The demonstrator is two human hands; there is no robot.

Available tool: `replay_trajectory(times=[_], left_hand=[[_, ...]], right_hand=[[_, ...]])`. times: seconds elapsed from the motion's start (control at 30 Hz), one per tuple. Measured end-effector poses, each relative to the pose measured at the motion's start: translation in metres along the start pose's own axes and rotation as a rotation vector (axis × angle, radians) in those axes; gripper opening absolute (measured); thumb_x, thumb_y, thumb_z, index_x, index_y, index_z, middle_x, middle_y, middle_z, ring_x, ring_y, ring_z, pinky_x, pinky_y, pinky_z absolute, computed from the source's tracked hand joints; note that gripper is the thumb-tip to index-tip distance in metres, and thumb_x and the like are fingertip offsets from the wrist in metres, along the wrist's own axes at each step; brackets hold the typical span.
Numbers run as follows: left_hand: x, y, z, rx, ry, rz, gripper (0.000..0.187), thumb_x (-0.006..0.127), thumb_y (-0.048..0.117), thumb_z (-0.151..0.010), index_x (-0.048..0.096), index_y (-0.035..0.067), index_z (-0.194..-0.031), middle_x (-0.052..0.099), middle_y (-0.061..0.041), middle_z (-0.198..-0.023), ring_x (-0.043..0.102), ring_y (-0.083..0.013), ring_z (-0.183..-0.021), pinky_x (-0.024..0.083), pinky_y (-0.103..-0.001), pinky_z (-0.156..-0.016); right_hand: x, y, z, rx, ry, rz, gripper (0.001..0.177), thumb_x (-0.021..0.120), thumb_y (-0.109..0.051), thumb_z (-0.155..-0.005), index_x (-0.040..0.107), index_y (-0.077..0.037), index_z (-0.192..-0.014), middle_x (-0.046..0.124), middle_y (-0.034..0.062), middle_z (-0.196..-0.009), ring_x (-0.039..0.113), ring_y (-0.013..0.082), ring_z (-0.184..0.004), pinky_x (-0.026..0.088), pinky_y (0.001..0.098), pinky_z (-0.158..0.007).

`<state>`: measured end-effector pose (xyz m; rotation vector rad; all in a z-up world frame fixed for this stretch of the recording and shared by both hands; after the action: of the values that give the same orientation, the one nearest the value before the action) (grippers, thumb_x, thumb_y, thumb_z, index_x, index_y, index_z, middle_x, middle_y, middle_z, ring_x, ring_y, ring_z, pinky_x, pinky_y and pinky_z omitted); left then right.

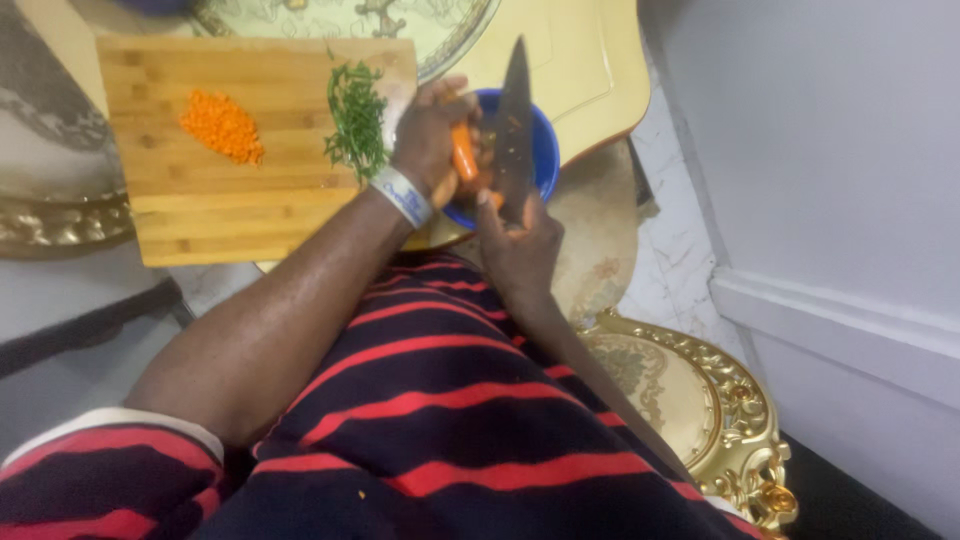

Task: The person slices a carrot on a wooden cutting board with a knife, repeatedly dipping the carrot into a bowl of water and scraping off pieces into the bowl.

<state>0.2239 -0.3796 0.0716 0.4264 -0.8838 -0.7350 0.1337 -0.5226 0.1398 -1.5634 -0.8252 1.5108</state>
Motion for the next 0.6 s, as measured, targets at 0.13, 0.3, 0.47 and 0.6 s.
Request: replay_trajectory(times=[0.13,0.3,0.47,0.6], left_hand=[[0.002,0.034,0.002,0.134,-0.155,-0.025,0.016,0.057,0.023,-0.099,0.061,0.010,-0.108,0.070,-0.013,-0.080,0.058,-0.0172,-0.053,0.049,-0.031,-0.045],[0.007,0.034,0.018,0.137,-0.080,-0.712,0.082,0.019,0.072,-0.095,0.061,0.005,-0.072,0.064,-0.008,-0.054,0.063,-0.0179,-0.046,0.051,-0.034,-0.041],[0.015,0.023,0.010,0.354,-0.084,-1.078,0.094,0.012,0.082,-0.097,0.064,0.009,-0.067,0.061,-0.008,-0.058,0.058,-0.0207,-0.052,0.049,-0.036,-0.055],[0.023,0.022,0.018,0.383,-0.293,-1.039,0.089,0.015,0.078,-0.097,0.062,0.009,-0.068,0.065,-0.005,-0.056,0.065,-0.0196,-0.049,0.056,-0.034,-0.056]], right_hand=[[-0.007,0.000,-0.014,-0.041,0.041,0.033,0.036,0.075,-0.033,-0.096,0.069,0.000,-0.108,0.076,0.0150,-0.084,0.074,0.0230,-0.072,0.057,0.0391,-0.067],[-0.021,0.000,-0.030,0.260,-0.219,-0.144,0.049,0.057,-0.049,-0.101,0.067,-0.005,-0.118,0.058,0.0029,-0.065,0.055,0.0103,-0.049,0.047,0.0285,-0.047],[-0.026,-0.014,-0.041,0.370,-0.417,-0.263,0.053,0.062,-0.050,-0.095,0.061,-0.003,-0.120,0.053,-0.0023,-0.061,0.052,0.0060,-0.043,0.047,0.0237,-0.040],[-0.028,-0.027,-0.042,0.342,-0.453,-0.190,0.057,0.066,-0.049,-0.091,0.063,0.001,-0.118,0.055,-0.0014,-0.059,0.051,0.0082,-0.039,0.044,0.0250,-0.037]])
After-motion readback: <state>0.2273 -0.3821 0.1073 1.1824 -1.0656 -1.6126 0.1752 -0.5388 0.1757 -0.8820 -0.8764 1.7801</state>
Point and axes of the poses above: each hand's wrist, its own z-axis away from the middle knuckle, its own x-axis out of the palm, y = z × x, the point moved 3 cm from there along -z, towards the middle knuckle
